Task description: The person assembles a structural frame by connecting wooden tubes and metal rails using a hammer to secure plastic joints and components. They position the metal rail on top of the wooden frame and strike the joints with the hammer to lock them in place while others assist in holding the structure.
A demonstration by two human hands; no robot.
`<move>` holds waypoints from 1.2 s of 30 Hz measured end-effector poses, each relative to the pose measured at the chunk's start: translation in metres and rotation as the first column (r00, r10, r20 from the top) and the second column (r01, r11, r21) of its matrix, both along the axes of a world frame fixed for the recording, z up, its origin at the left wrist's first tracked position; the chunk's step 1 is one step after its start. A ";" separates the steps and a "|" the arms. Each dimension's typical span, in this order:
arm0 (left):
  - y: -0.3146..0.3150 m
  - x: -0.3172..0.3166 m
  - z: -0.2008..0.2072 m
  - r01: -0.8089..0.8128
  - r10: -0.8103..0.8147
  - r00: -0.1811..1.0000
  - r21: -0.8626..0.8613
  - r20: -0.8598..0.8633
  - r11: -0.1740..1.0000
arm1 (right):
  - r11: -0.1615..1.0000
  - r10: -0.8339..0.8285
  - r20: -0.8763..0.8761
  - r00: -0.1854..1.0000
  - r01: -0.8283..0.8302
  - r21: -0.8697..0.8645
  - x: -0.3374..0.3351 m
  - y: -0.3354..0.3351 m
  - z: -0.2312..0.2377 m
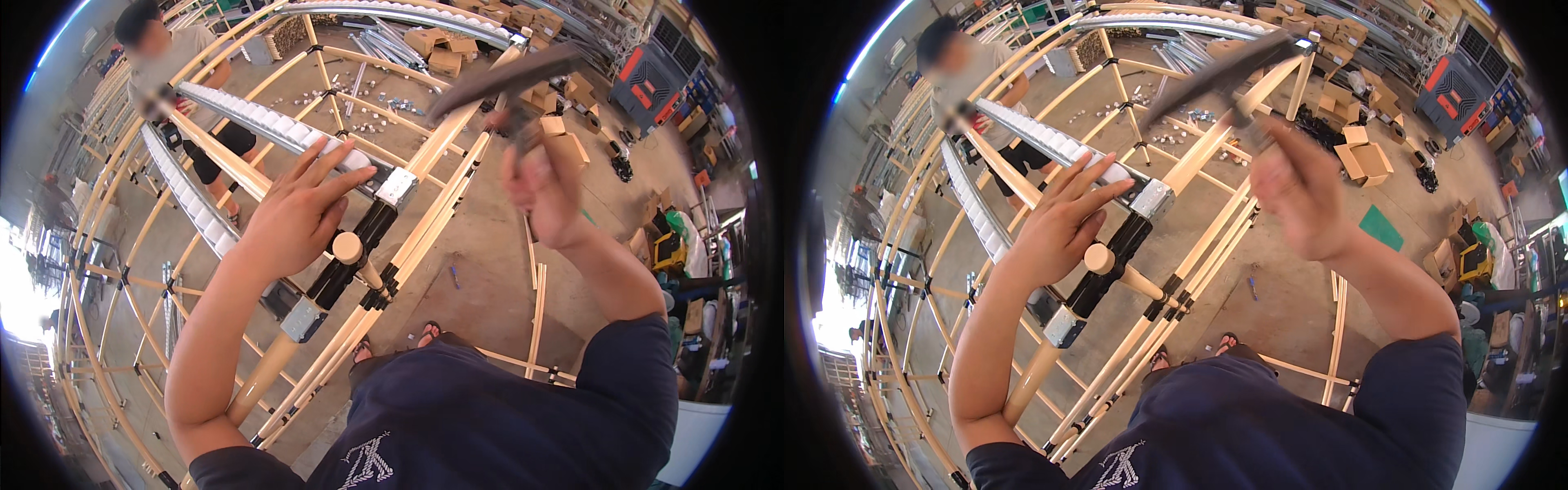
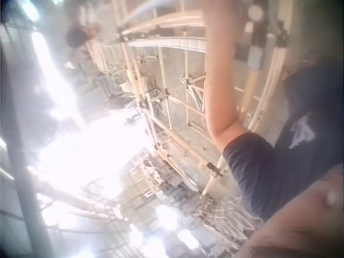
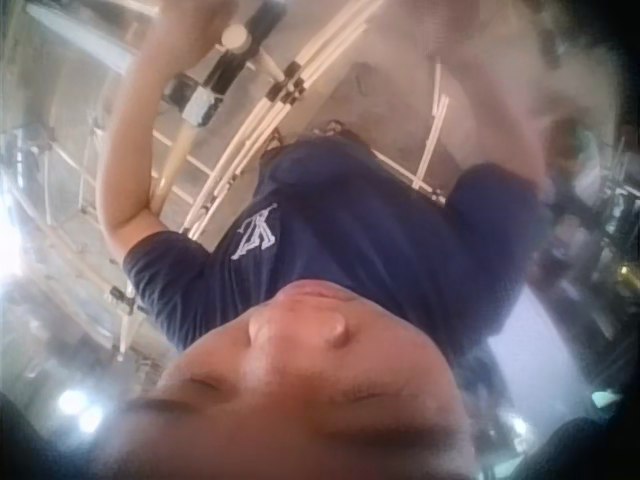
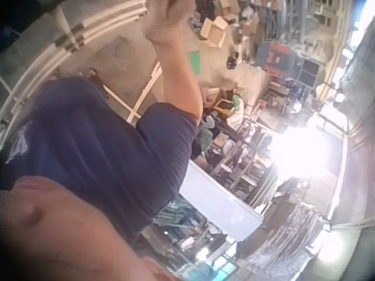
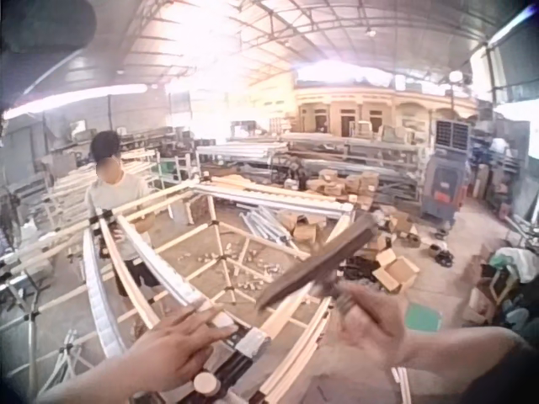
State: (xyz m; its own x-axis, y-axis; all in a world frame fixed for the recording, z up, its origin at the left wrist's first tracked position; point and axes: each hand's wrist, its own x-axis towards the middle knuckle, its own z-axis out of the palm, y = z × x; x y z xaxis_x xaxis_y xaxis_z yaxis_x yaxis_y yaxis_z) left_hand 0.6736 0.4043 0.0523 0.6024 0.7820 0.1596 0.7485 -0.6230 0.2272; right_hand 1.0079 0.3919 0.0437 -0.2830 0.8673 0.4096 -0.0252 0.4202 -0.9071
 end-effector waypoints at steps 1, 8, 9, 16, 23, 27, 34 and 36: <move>0.000 0.000 -0.002 0.003 -0.003 1.000 -0.003 0.001 1.000 | 0.968 -0.129 0.647 0.752 -0.045 0.246 0.007 0.006 0.001; 0.001 -0.004 -0.008 0.011 -0.013 0.999 0.035 0.037 0.999 | 0.997 -0.025 0.328 0.944 0.001 0.073 -0.004 0.002 0.015; 0.001 -0.003 -0.008 0.011 -0.012 0.999 0.037 0.034 0.999 | 0.972 -0.159 0.481 0.862 0.052 0.228 -0.002 0.007 0.010; 0.005 -0.004 -0.012 0.021 -0.022 0.998 0.020 0.052 1.000 | 0.998 -0.051 0.406 0.913 0.028 0.063 0.008 0.002 0.016; -0.002 -0.001 0.003 0.002 -0.002 1.000 0.004 -0.011 1.000 | 0.995 -0.030 0.313 0.949 -0.001 0.099 0.013 0.000 0.034; 0.003 0.009 0.005 -0.014 0.014 1.000 -0.006 -0.019 1.000 | 0.980 -0.089 0.565 0.820 -0.030 0.199 0.017 0.001 0.013; 0.001 0.012 0.002 -0.031 0.030 0.999 -0.030 -0.036 0.999 | 1.000 -0.019 0.409 0.912 0.019 0.003 0.010 -0.008 0.039; -0.002 0.015 0.008 -0.031 0.030 0.999 -0.034 -0.033 0.999 | 0.984 -0.106 0.800 0.591 -0.053 0.170 0.007 -0.007 0.012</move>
